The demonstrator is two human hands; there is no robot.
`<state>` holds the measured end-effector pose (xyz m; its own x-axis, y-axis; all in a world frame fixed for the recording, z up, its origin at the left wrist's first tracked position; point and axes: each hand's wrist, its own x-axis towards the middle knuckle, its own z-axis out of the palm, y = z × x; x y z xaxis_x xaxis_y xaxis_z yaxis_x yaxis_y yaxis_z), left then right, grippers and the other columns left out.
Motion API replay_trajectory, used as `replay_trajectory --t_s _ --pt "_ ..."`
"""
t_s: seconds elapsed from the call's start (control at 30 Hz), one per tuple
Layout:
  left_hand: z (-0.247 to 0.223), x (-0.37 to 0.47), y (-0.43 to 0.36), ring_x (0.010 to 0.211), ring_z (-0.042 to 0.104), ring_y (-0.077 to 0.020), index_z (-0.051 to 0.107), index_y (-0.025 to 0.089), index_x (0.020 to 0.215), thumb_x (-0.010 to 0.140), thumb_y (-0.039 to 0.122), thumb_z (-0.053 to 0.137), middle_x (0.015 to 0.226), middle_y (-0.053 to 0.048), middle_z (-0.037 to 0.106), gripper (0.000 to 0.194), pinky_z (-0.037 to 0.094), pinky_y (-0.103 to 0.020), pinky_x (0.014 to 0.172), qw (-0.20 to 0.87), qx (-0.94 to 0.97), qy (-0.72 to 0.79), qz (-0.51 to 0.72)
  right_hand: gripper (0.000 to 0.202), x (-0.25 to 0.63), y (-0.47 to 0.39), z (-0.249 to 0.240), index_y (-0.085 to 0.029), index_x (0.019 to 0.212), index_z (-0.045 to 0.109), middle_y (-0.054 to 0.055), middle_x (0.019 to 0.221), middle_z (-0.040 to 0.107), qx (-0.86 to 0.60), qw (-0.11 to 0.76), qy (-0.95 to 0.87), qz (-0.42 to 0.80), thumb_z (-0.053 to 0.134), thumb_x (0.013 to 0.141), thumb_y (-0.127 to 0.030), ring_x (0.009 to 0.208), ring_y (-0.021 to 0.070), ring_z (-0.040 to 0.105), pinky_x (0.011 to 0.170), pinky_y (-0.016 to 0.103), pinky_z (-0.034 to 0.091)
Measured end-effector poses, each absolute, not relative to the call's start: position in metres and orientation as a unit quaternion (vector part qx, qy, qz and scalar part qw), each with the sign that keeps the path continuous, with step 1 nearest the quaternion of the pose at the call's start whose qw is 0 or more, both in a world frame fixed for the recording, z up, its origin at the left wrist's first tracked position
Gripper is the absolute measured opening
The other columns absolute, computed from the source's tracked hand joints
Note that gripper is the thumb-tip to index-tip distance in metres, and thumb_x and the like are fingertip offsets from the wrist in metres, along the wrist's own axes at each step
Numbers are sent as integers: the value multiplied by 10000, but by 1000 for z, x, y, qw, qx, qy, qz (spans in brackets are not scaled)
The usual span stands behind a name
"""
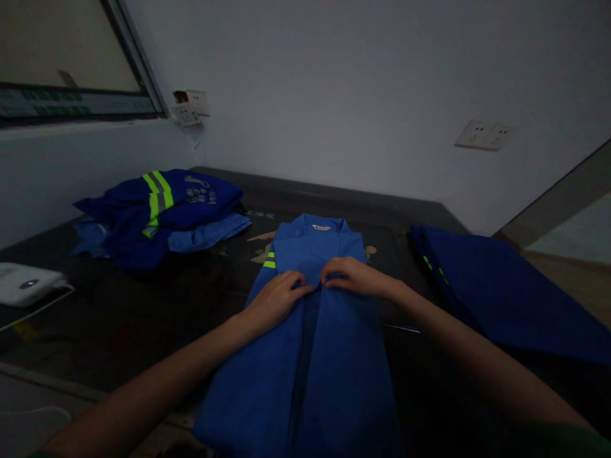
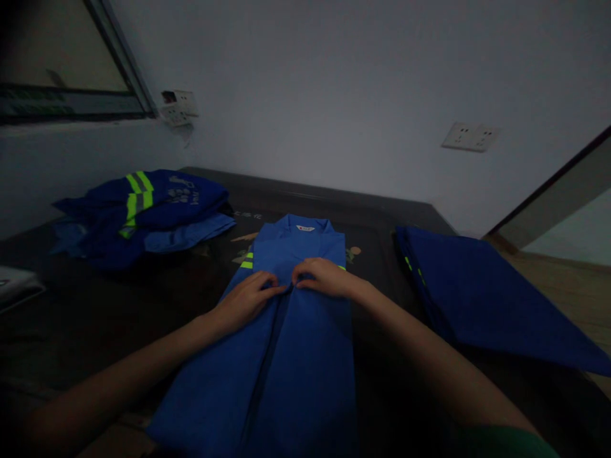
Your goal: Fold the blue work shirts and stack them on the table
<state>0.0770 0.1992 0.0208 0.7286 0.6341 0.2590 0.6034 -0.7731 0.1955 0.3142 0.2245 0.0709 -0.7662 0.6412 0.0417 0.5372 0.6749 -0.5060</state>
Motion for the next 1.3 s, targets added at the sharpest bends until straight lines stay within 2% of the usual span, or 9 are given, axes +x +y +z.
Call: replay_trajectory --t_s 0.1,0.2,0.4,0.53,0.7,0.93,1.03,1.17,1.3 --pt "22 80 194 913 568 -204 617 192 1140 911 112 424 1006 -79 610 309 485 -336 790 41 937 323 124 130 310 226 60 -190 968 655 35 982 687 -339 142 -888 277 564 877 -172 933 171 626 859 302 451" --pt "15 78 192 958 577 -210 579 174 1172 876 61 446 1034 -80 628 344 468 -350 830 50 946 295 125 114 303 226 47 -173 959 626 41 975 678 -350 170 -870 304 560 870 -146 921 163 624 848 293 457" --pt "9 71 191 959 617 -184 592 187 1028 888 129 508 1000 -36 669 173 470 -335 844 126 928 304 175 142 292 221 20 -178 958 576 52 967 638 -389 216 -849 285 542 850 -93 919 173 593 843 323 452" --pt "10 70 190 961 618 -165 606 198 1048 913 144 475 999 -33 675 196 481 -313 854 149 928 280 193 139 292 217 7 -184 964 573 58 983 624 -400 235 -853 240 556 850 -106 962 194 561 884 362 426" --pt "9 71 190 939 624 -158 615 200 1084 927 163 462 997 -39 677 223 495 -298 832 165 925 274 206 110 299 216 1 -184 964 568 56 969 609 -392 283 -842 238 536 877 -126 946 181 537 849 331 436" --pt "12 73 191 949 611 -169 626 192 1042 914 143 478 984 -29 690 201 488 -320 843 156 928 273 201 119 293 215 -1 -180 975 595 70 971 608 -406 214 -876 150 501 908 -152 956 202 505 875 367 425" --pt "13 74 189 949 607 -178 617 189 1064 923 168 471 992 -40 680 204 496 -338 856 145 932 273 189 160 294 213 -1 -180 1043 600 92 1044 601 -423 208 -876 101 518 907 -201 1001 221 507 907 409 424" --pt "14 79 182 1082 573 -209 573 195 1204 934 213 465 1183 -92 607 292 498 -375 919 117 927 294 201 274 303 211 7 -200 1172 573 112 1167 584 -448 258 -852 85 520 905 -230 1117 241 506 965 460 421" --pt "13 85 177 1389 323 -239 405 177 1393 941 231 436 1495 -121 368 456 348 -440 1111 92 942 274 171 378 316 217 9 -208 1296 524 133 1314 534 -488 260 -830 73 470 933 -298 1243 252 468 1036 483 390"
